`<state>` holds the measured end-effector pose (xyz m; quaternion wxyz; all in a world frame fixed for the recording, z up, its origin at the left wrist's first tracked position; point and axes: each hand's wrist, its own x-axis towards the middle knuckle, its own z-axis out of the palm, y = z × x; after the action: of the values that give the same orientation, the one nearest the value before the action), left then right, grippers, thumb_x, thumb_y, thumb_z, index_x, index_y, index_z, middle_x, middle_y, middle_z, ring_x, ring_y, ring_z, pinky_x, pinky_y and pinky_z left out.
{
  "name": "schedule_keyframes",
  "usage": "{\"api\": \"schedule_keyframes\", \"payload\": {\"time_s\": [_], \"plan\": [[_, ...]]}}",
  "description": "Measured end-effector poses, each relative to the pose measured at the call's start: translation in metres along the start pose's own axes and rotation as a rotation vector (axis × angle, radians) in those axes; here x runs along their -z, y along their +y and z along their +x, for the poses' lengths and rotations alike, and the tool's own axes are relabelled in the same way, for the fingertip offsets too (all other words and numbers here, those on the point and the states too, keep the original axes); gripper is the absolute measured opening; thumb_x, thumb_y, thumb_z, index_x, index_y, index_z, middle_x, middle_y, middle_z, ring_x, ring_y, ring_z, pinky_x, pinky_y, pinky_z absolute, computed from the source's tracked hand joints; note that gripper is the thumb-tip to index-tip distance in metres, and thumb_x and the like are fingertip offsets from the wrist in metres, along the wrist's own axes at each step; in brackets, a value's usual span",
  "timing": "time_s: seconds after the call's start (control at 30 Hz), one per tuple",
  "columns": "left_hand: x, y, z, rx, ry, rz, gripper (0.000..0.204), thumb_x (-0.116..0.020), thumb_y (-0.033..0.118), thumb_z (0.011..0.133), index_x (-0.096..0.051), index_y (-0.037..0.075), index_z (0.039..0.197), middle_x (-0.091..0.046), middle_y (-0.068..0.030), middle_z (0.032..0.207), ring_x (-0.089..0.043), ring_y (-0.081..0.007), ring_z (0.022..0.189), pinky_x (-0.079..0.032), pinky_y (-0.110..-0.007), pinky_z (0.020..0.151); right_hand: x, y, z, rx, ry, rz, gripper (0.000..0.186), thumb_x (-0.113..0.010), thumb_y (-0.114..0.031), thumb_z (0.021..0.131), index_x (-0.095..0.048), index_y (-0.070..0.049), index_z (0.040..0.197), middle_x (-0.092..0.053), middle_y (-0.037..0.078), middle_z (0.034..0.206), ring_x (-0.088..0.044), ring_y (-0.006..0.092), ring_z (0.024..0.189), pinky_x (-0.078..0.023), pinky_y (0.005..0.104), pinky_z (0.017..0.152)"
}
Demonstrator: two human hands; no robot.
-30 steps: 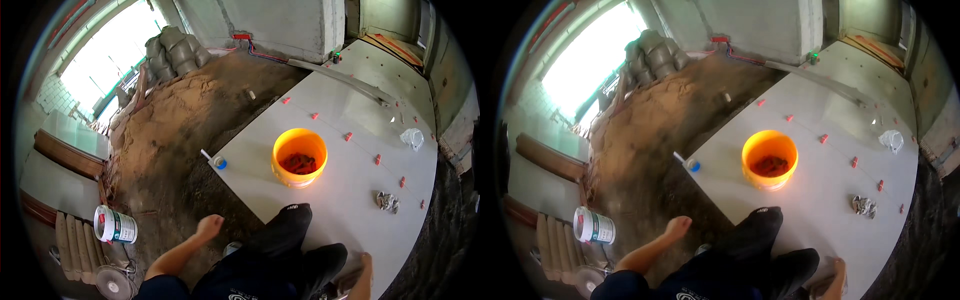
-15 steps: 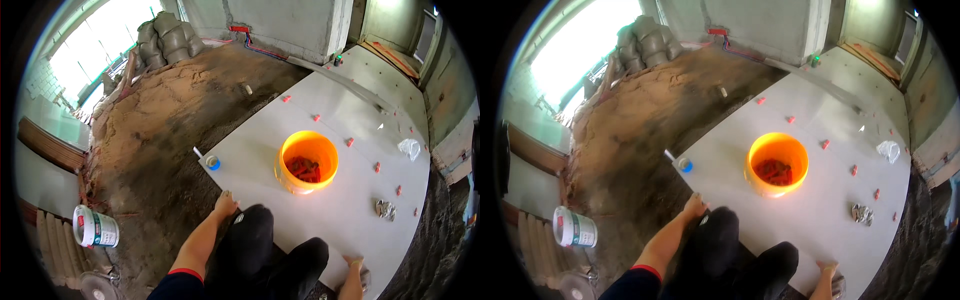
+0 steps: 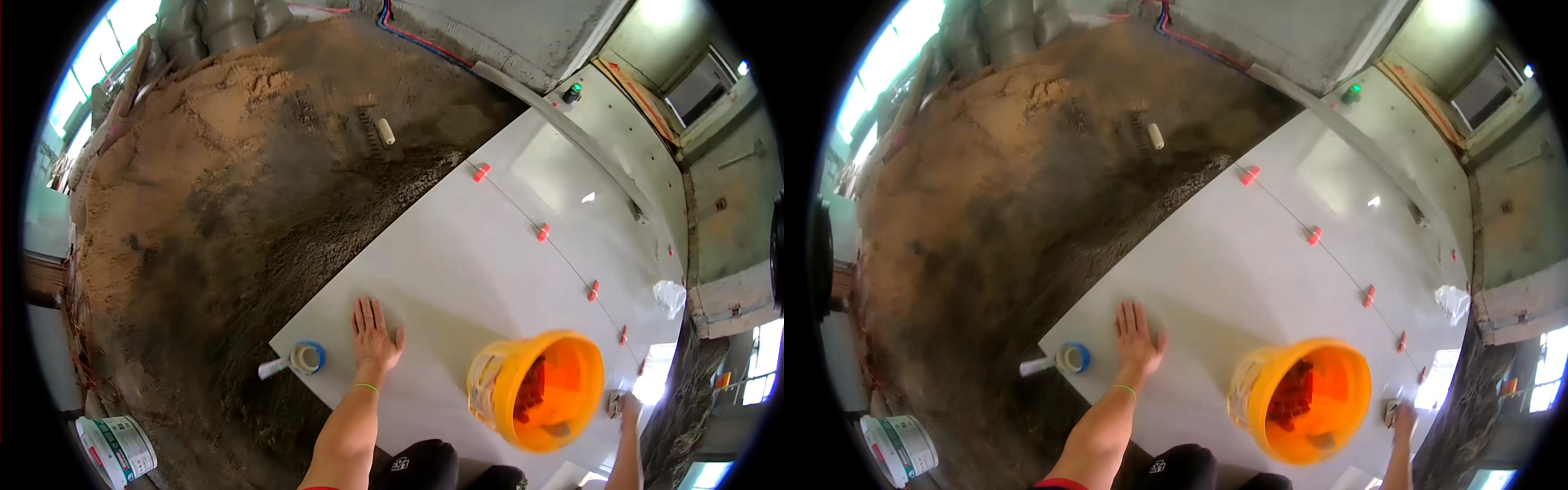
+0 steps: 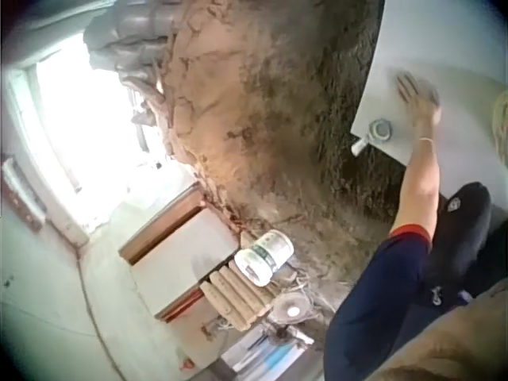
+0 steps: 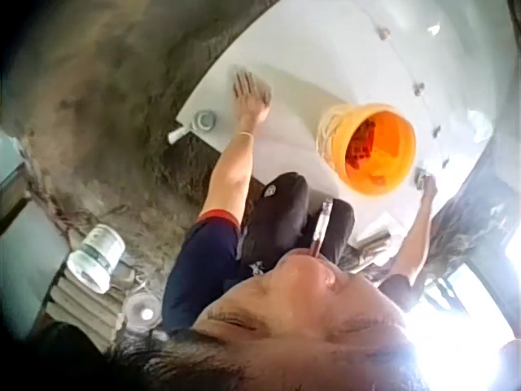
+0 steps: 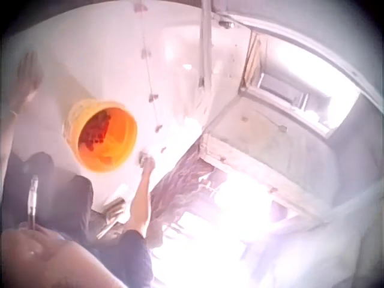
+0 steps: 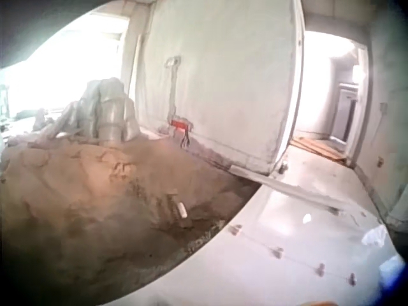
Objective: The person lays large tiles on a prepared floor bed, inserting red spacers between them and using a wooden tool and a trowel to align and level the tiles.
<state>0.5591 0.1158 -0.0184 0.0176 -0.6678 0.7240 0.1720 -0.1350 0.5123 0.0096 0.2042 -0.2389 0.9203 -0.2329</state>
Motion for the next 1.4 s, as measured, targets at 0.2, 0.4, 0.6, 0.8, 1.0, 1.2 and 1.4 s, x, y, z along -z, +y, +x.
{"api": "schedule_keyframes", "payload": {"time_s": [0.2, 0.4, 0.6, 0.8, 1.0, 1.2, 1.4], "plan": [[-0.003, 0.018, 0.059, 0.086, 0.126, -0.091, 0.088, -0.050, 0.054, 0.094, -0.018, 0.000, 0.156, -0.012, -0.0221, 0.164, -0.006, -0.0380, 0.153, -0.008, -0.049, 0.123, -0.160, -0.519, 0.121, 0.579, -0.131, -0.228, 0.031, -0.058, -0.025, 0.097, -0.065, 0.001, 0.112, -0.068, 0.011, 0.094, -0.063, 0.0191, 0.085, -0.051, 0.0337, 0.078], [-0.002, 0.021, 0.056, 0.111, 0.022, -0.123, 0.090, -0.054, 0.050, 0.092, -0.015, 0.002, 0.157, -0.012, -0.0233, 0.163, -0.008, -0.0427, 0.151, -0.008, -0.056, 0.121, -0.335, -0.710, 0.150, 0.909, -0.324, -0.422, 0.035, -0.051, -0.012, 0.096, -0.061, -0.014, 0.129, -0.061, 0.014, 0.112, -0.061, 0.0311, 0.105, -0.049, 0.0399, 0.095], [-0.009, 0.019, 0.052, 0.101, 0.073, -0.096, 0.090, -0.054, 0.051, 0.090, -0.018, 0.003, 0.157, -0.015, -0.0198, 0.164, -0.014, -0.0442, 0.150, -0.010, -0.057, 0.120, -0.399, -0.767, 0.172, 0.913, -0.495, -0.797, 0.043, -0.054, -0.007, 0.091, -0.059, -0.024, 0.130, -0.050, 0.012, 0.130, -0.056, 0.0322, 0.120, -0.050, 0.0424, 0.097], [-0.008, 0.019, 0.051, 0.095, 0.075, -0.069, 0.088, -0.052, 0.052, 0.091, -0.020, 0.003, 0.157, -0.018, -0.0196, 0.162, -0.016, -0.0434, 0.150, -0.011, -0.056, 0.121, -0.409, -0.783, 0.187, 0.990, -0.523, -1.031, 0.044, -0.049, -0.002, 0.089, -0.060, -0.023, 0.126, -0.051, 0.008, 0.127, -0.055, 0.0298, 0.122, -0.050, 0.0410, 0.098], [-0.008, 0.025, 0.052, 0.102, 0.058, -0.061, 0.084, -0.051, 0.053, 0.091, -0.026, 0.005, 0.155, -0.020, -0.0187, 0.162, -0.017, -0.0428, 0.150, -0.012, -0.057, 0.120, -0.410, -0.776, 0.214, 1.066, -0.391, -0.959, 0.035, -0.054, -0.006, 0.088, -0.063, -0.016, 0.121, -0.054, 0.012, 0.126, -0.056, 0.0319, 0.119, -0.049, 0.0428, 0.099], [-0.017, 0.019, 0.044, 0.141, 0.073, -0.174, 0.085, -0.057, 0.050, 0.086, -0.032, 0.001, 0.151, -0.030, -0.0239, 0.157, -0.022, -0.0459, 0.147, -0.014, -0.061, 0.118, -0.443, -0.770, 0.175, 1.168, -0.296, -0.492, 0.028, -0.063, -0.021, 0.093, -0.062, -0.007, 0.117, -0.063, 0.014, 0.113, -0.060, 0.0331, 0.109, -0.048, 0.0412, 0.095], [-0.012, 0.017, 0.048, 0.134, 0.071, -0.236, 0.084, -0.056, 0.052, 0.090, -0.026, 0.011, 0.157, -0.018, -0.0124, 0.165, -0.012, -0.0374, 0.152, -0.010, -0.055, 0.121, -0.405, -0.742, 0.091, 1.210, -0.442, -0.455, 0.021, -0.063, -0.013, 0.093, -0.057, -0.004, 0.111, -0.060, 0.015, 0.109, -0.061, 0.0343, 0.101, -0.050, 0.0418, 0.087]]}}
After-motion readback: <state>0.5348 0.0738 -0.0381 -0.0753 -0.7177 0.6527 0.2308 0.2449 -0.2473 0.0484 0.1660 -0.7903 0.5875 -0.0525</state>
